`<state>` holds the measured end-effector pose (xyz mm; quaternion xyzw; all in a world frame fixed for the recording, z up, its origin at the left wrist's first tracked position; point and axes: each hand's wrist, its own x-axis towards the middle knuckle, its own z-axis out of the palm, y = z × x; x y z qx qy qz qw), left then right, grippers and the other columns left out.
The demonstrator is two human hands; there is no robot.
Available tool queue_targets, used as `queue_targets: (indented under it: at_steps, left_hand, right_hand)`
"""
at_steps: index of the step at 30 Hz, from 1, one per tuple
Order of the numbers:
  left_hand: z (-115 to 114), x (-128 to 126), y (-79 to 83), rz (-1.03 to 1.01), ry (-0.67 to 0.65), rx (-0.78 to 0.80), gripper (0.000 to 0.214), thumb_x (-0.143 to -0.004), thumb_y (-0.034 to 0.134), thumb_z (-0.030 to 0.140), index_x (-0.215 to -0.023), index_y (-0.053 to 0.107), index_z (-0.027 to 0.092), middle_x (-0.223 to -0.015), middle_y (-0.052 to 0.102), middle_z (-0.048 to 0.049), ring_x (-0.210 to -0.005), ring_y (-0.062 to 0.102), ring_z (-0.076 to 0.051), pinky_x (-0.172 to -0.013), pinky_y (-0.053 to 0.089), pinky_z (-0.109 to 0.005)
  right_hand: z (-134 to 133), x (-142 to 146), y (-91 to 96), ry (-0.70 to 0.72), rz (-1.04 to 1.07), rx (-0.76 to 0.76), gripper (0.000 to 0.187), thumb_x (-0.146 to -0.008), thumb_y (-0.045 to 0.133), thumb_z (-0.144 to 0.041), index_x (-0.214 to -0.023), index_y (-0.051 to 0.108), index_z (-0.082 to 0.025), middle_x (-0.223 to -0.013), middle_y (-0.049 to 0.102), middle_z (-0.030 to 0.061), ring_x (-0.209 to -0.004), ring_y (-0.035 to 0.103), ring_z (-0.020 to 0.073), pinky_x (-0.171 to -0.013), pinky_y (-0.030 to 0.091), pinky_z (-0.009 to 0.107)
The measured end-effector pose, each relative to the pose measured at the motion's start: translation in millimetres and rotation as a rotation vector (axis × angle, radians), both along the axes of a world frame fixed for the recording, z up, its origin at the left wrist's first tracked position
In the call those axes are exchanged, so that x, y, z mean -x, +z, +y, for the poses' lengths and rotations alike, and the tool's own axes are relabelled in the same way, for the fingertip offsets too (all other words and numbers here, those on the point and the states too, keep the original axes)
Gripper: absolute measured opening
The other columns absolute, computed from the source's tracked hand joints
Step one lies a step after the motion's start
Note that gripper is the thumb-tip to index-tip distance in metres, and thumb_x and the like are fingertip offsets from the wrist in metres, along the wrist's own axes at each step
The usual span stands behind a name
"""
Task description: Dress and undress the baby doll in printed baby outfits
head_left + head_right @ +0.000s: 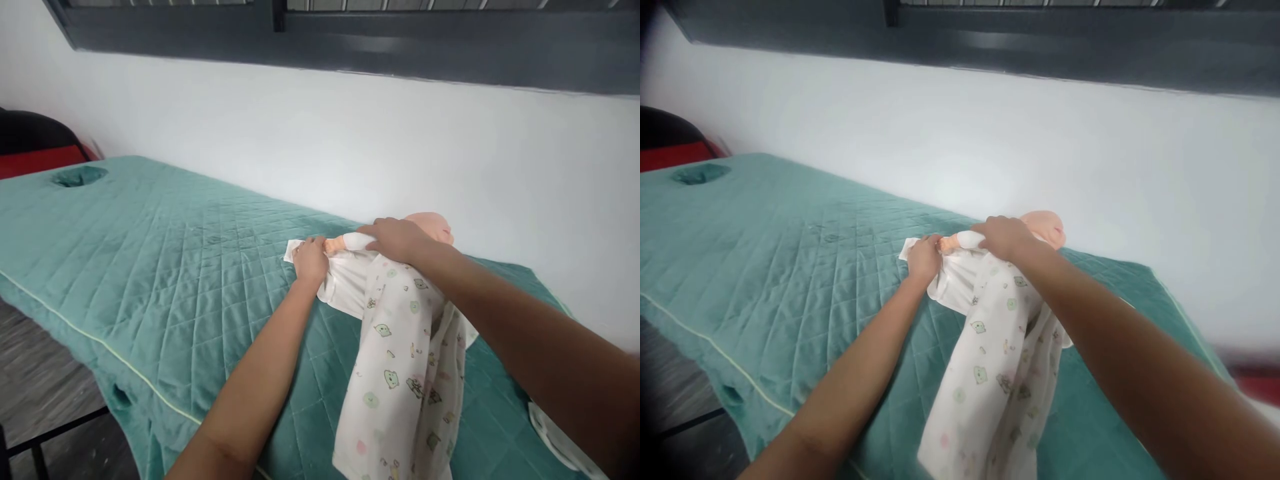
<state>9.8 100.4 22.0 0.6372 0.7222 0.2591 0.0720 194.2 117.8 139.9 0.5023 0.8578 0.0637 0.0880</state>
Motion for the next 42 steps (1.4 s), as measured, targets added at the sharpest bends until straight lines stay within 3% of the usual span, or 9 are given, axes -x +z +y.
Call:
queue_targets:
  at_steps: [8, 12, 18, 25, 29, 31, 34, 38, 42]
  left_hand:
    - [3, -7, 6.0, 0.206, -0.136, -0.088, 0.041, -0.088, 0.045, 0.005, -0.124, 0.053, 0.023, -0.126, 0.062, -0.0109, -0.122, 0.052, -0.028, -0.114, 0.029, -0.055]
    - [12, -12, 7.0, 0.224, -0.204, -0.129, 0.035, -0.091, 0.054, 0.016, -0.125, 0.052, 0.024, -0.127, 0.061, -0.0109, -0.124, 0.051, -0.030, -0.116, 0.023, -0.060]
    - [15, -11, 6.3, 0.240, -0.219, -0.147, 0.034, -0.090, 0.059, 0.022, -0.125, 0.054, 0.024, -0.128, 0.062, -0.0098, -0.123, 0.052, -0.030, -0.116, 0.023, -0.057]
    - [16, 2, 5.2, 0.241, -0.083, -0.122, 0.029, -0.094, 0.053, 0.025, -0.122, 0.059, 0.025, -0.128, 0.064, -0.0112, -0.123, 0.054, -0.030, -0.114, 0.027, -0.054]
    - [13, 7, 5.6, 0.255, -0.043, -0.108, 0.030, -0.094, 0.052, 0.026, -0.124, 0.059, 0.025, -0.129, 0.064, -0.0122, -0.124, 0.055, -0.030, -0.115, 0.027, -0.054]
    - [11, 6, 4.9, 0.263, -0.041, -0.104, 0.031, -0.094, 0.052, 0.026, -0.124, 0.058, 0.025, -0.129, 0.064, -0.0125, -0.125, 0.055, -0.030, -0.115, 0.027, -0.054]
    - [6, 3, 3.6, 0.270, -0.037, -0.065, 0.037, -0.093, 0.052, 0.027, -0.130, 0.055, 0.025, -0.134, 0.062, -0.0127, -0.127, 0.053, -0.031, -0.117, 0.026, -0.057]
    - [-6, -1, 7.3, 0.254, -0.045, -0.098, 0.055, -0.090, 0.052, 0.022, -0.145, 0.044, 0.023, -0.148, 0.051, -0.0128, -0.140, 0.041, -0.034, -0.120, 0.017, -0.066]
    - [-28, -15, 26.4, 0.008, -0.155, -0.270, 0.048, -0.091, 0.044, 0.016, -0.137, 0.053, 0.022, -0.146, 0.055, -0.0073, -0.140, 0.044, -0.026, -0.122, 0.029, -0.051]
  right_hand:
    - [9, 17, -13.4, 0.001, 0.080, 0.079, 0.036, -0.093, 0.053, -0.039, -0.127, 0.062, -0.033, -0.110, 0.069, 0.0071, -0.096, 0.065, 0.0280, -0.072, 0.044, 0.035]
    - [14, 27, -23.2, 0.043, 0.075, 0.060, 0.036, -0.093, 0.051, -0.039, -0.127, 0.061, -0.033, -0.113, 0.070, 0.0070, -0.102, 0.064, 0.0283, -0.075, 0.045, 0.035]
    - [13, 25, -29.6, 0.035, 0.179, 0.026, 0.043, -0.095, 0.051, -0.041, -0.135, 0.057, -0.029, -0.127, 0.067, 0.0094, -0.115, 0.061, 0.0321, -0.086, 0.048, 0.041]
    - [-29, -43, -26.0, -0.184, 0.640, -0.142, 0.042, -0.099, 0.040, -0.041, -0.133, 0.060, -0.027, -0.141, 0.061, 0.0051, -0.128, 0.056, 0.0303, -0.104, 0.045, 0.046]
    - [-59, -103, -63.5, -0.446, 0.752, -0.307, 0.045, -0.097, 0.041, -0.038, -0.134, 0.059, -0.021, -0.139, 0.061, 0.0121, -0.128, 0.055, 0.0332, -0.107, 0.043, 0.047]
    - [-67, -122, -87.9, -0.438, 0.690, -0.361, 0.045, -0.098, 0.038, -0.034, -0.135, 0.058, -0.017, -0.139, 0.061, 0.0157, -0.131, 0.052, 0.0333, -0.111, 0.039, 0.047]
    - [-71, -131, -112.1, -0.442, 0.600, -0.423, 0.044, -0.099, 0.033, -0.029, -0.134, 0.059, -0.019, -0.137, 0.062, 0.0135, -0.129, 0.053, 0.0317, -0.111, 0.036, 0.051]
    - [-69, -124, -116.0, -0.487, 0.558, -0.443, 0.045, -0.099, 0.032, -0.024, -0.136, 0.058, -0.021, -0.137, 0.063, 0.0103, -0.129, 0.053, 0.0305, -0.112, 0.032, 0.054]
    - [-64, -130, -112.9, -0.564, 0.593, -0.450, 0.046, -0.096, 0.033, -0.019, -0.132, 0.062, -0.021, -0.128, 0.068, 0.0098, -0.120, 0.058, 0.0289, -0.111, 0.031, 0.051]
